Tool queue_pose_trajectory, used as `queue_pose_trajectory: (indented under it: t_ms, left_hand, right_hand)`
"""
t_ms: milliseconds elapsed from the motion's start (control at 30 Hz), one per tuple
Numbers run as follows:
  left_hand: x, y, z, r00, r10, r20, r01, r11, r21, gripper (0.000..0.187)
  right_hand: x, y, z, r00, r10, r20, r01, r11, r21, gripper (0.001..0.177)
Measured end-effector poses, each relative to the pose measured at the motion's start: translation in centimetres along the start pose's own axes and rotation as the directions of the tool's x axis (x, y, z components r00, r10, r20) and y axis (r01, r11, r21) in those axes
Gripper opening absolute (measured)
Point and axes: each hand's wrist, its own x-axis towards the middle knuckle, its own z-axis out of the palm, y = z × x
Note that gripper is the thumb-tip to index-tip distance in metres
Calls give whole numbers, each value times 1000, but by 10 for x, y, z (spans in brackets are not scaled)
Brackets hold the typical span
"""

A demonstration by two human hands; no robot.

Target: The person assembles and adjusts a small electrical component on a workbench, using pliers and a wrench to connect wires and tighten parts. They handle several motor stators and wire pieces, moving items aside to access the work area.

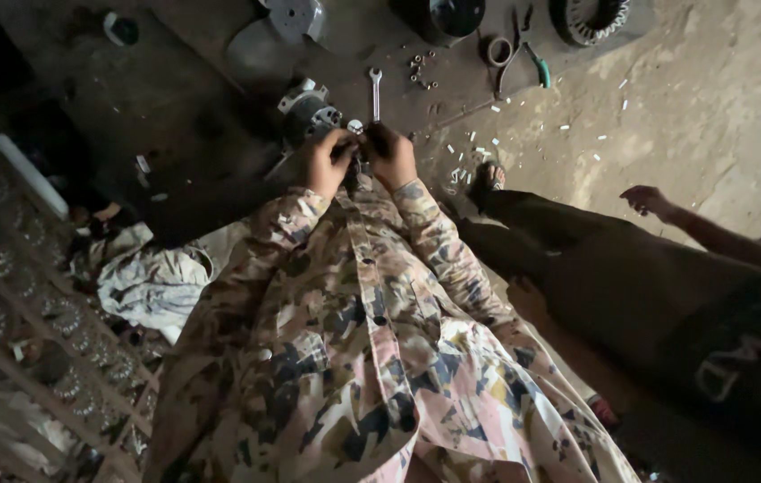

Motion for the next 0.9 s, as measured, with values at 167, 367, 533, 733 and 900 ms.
queue_pose_trajectory:
  t_ms: [167,367,533,733,900]
  left_hand:
    - [-5,24,-3,992,115,-54,-99,968,231,16]
    - [-7,39,-1,999,32,-18,-28,986,166,31]
    - [-11,37,-7,999,1,-41,13,939,344,20]
    - [-20,33,-3,958,-281,-60,276,958,-76,13]
    - [-21,31,5,969,-215,-124,212,977,-36,13]
  right_hand:
    - [6,28,1,954,130,272,-274,751,601,17]
    - [2,29,16,997,10,-74,-24,980,-198,18]
    - [9,26,-10,999,-23,36,26,995,-96,27]
    - [69,87,-140,936,-23,-350,-138,893,-428,29]
    - [119,156,-196,963,-205,-177,-31,568,-823,50]
